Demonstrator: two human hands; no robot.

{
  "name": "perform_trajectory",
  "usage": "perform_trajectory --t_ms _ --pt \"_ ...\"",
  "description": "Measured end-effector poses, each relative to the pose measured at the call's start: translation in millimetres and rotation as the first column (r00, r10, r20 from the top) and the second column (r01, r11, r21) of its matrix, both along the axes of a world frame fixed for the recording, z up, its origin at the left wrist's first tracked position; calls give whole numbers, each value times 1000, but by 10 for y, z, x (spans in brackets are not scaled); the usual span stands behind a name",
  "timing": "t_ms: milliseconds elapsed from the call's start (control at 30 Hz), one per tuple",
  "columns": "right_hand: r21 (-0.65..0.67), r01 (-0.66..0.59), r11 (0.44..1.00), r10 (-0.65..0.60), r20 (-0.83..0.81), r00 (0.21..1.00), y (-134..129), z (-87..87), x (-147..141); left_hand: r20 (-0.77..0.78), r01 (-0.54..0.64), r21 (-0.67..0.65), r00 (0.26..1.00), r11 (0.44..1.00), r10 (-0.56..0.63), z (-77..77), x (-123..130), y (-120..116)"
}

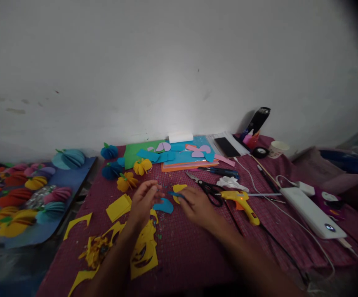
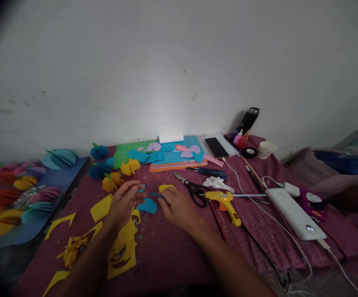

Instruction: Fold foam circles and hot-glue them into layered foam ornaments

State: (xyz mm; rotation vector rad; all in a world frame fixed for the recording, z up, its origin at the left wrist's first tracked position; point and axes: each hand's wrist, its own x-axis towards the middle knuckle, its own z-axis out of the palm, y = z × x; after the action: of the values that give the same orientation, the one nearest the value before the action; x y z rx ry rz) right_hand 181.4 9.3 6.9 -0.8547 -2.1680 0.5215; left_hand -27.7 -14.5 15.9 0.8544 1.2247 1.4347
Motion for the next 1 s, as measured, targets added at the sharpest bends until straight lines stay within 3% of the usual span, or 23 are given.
perform_trajectory --t_ms 100,200,267,367,467,533,600,700,867,1000 --pt "-89 30 996 -29 18 999 88 94 101 -251 -147 153 951 977 182 2 -213 81" --pt "-303 -98 948 159 184 970 140 123 188 -483 -122 221 849 968 217 -55 -422 139" --pt "-440 -193 877 343 292 893 139 93 218 -674 -29 195 722 980 155 -123 -526 158" --pt "-531 -261 807 502 382 776 111 39 235 -892 131 150 446 980 77 -222 -611 163" --pt "-476 -193 858 432 465 773 100 54 249 -974 228 108 217 968 57 -266 -644 159" --pt "-450 -141 882 381 503 776 110 98 263 -990 222 73 131 972 45 -267 -665 164" --pt "-467 -130 874 389 515 764 124 137 275 -995 182 61 91 981 45 -263 -693 177" --pt "-492 -152 857 414 482 772 138 145 264 -993 133 77 100 988 64 -273 -734 205" --pt "-258 -7 966 120 425 897 113 70 125 -979 116 121 177 986 99 -345 -743 243" --pt "-163 -88 983 148 404 903 16 75 -102 -981 195 115 176 974 81 -423 -712 256"
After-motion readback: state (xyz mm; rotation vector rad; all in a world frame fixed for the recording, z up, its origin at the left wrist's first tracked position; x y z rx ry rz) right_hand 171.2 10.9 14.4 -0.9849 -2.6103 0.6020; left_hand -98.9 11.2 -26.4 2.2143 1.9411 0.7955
